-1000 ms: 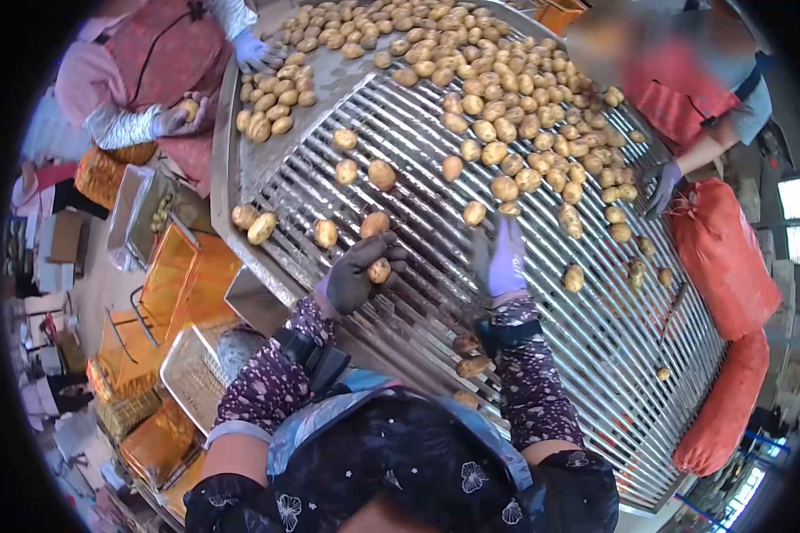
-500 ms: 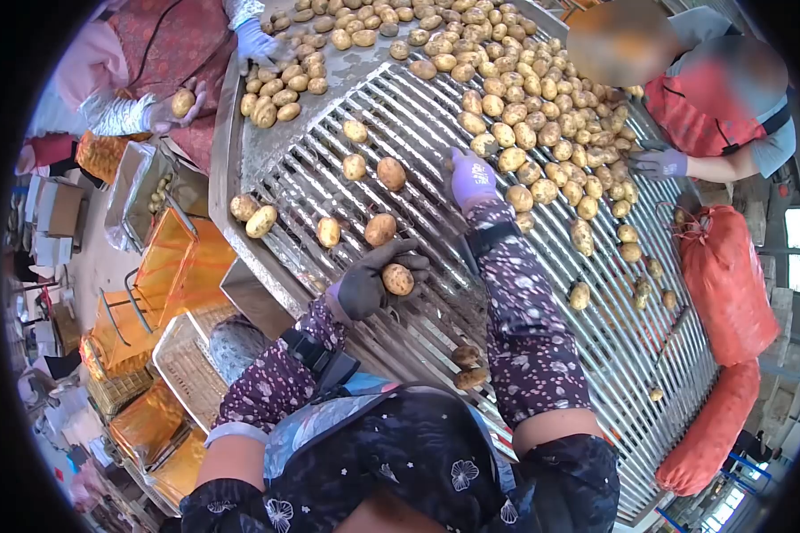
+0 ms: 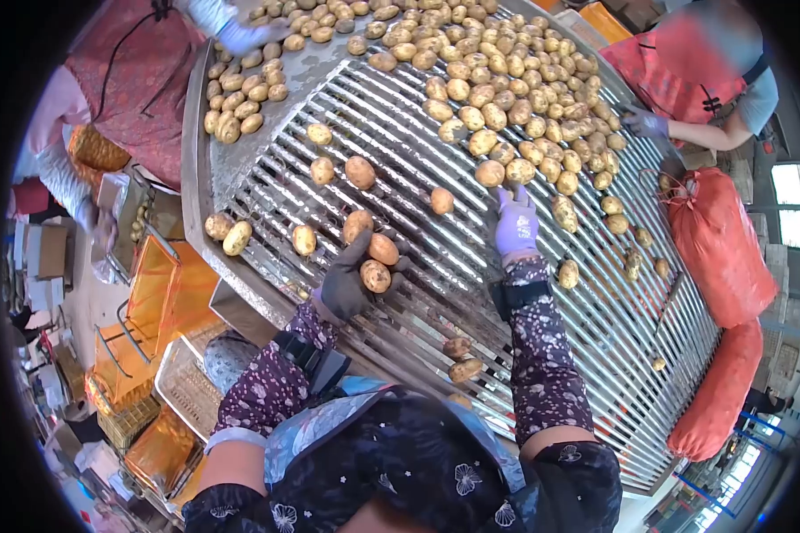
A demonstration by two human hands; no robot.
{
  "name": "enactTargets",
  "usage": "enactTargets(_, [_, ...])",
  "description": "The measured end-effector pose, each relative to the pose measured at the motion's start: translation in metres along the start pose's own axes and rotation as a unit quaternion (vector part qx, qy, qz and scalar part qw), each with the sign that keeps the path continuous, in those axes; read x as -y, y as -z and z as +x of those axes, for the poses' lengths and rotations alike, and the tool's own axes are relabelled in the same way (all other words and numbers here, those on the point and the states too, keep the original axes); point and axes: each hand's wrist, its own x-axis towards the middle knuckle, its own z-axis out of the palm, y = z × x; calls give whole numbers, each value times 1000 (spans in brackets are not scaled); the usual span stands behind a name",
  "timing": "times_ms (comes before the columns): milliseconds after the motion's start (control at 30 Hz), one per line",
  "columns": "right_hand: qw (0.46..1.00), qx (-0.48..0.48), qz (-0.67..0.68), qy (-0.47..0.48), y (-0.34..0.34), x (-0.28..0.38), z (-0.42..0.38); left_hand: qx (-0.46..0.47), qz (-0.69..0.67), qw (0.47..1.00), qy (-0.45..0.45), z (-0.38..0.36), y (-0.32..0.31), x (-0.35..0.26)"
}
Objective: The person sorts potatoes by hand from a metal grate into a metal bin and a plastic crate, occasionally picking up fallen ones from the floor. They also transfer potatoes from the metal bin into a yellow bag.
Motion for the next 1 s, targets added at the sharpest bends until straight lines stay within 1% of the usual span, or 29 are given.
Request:
enactTargets(33, [999, 13, 32, 3, 8, 0, 8, 8, -25, 1000, 0, -2, -1, 1])
enactTargets(67, [969, 51, 221, -99, 20, 7, 13, 19, -47, 999, -1, -1, -2, 0])
enactTargets(100, [892, 87, 400, -194, 32, 18, 12, 33, -80, 996, 9, -1, 0, 1])
enactTargets(133, [772, 116, 561, -277, 38, 27, 10, 28, -106, 994, 8, -4, -1, 2])
enactTargets(167, [791, 114, 556, -228, 20, 28, 0, 20, -80, 997, -2, -3, -10, 1])
enactTargets(200, [811, 126, 550, -155, 25, 44, -19, 9, -62, 998, -7, -5, -18, 5])
enactTargets(233, [825, 132, 544, -82, 29, 59, -37, 18, -85, 996, 7, -3, -18, 7])
enactTargets(267, [867, 123, 481, 40, 32, 76, -44, 60, -91, 994, 10, 0, -11, 9])
enactTargets(300, [891, 93, 417, 157, 35, 92, -51, 7, -90, 996, -12, 8, -1, 11])
enactTargets(333, [917, 37, 283, 279, 20, 92, -57, -49, -86, 994, -38, 13, 5, 12])
enactTargets(367, [867, 231, 412, 161, 76, 101, -37, -44, -82, 995, -26, 11, -3, 11])
enactTargets(400, [903, 124, 390, 132, 74, 86, -35, -41, -77, 996, -15, 6, -12, 8])
enactTargets(433, [888, 111, 446, 18, 59, 49, -29, -40, -75, 996, -5, 0, -23, 7])
enactTargets(467, [848, 78, 514, -99, 44, 11, -23, -64, -43, 997, -13, -3, -29, 4])
enactTargets(500, [792, 25, 575, -203, 30, -25, -17, -50, -12, 998, -23, -3, -35, 3])
enactTargets(533, [951, 6, 281, -127, 36, -57, -5, -41, 18, 998, -36, -4, -37, 2])
enactTargets(567, [993, -50, -63, -90, 43, -88, 7, -19, 4, 1000, -25, -5, -36, 1])
enactTargets(600, [987, 9, -88, -131, 30, -108, 7, 9, -5, 1000, -17, -3, -34, -2])
enactTargets(633, [986, -50, 113, -108, -17, -155, 3, 56, -40, 998, -13, -3, -34, -1])
enactTargets(667, [988, 36, 41, -147, 20, -111, 10, 50, -49, 998, -9, 0, -31, -2])
enactTargets(700, [983, 60, 131, -112, 7, -107, 6, 54, -50, 997, -10, 2, -26, -3])
enactTargets(767, [989, 106, 95, -40, 1, -82, -11, 72, -31, 997, -7, -1, -21, -3])
enactTargets(800, [993, 114, -27, 4, 9, -49, -16, 133, -81, 988, 12, -1, -19, -5])
enactTargets(833, [989, 146, -8, -17, 21, -18, -16, 174, 86, 975, -111, -2, -17, -1])
enactTargets(867, [992, 80, 42, 90, -6, -30, -27, 157, 131, 968, -148, -7, -11, -3])
enactTargets(900, [989, 137, 31, 49, 2, -15, -31, 124, 150, 966, -170, -11, -6, -3])
enactTargets(933, [955, 114, 273, 25, -12, -11, -37, 87, 156, 966, -185, -13, 0, -5])
enactTargets(967, [791, 212, 542, -191, 19, 29, -36, 56, 146, 970, -187, -19, 7, -8])
enactTargets(1000, [711, 180, 653, -188, 27, 49, -39, 34, -41, 995, -84, -32, 6, -20])
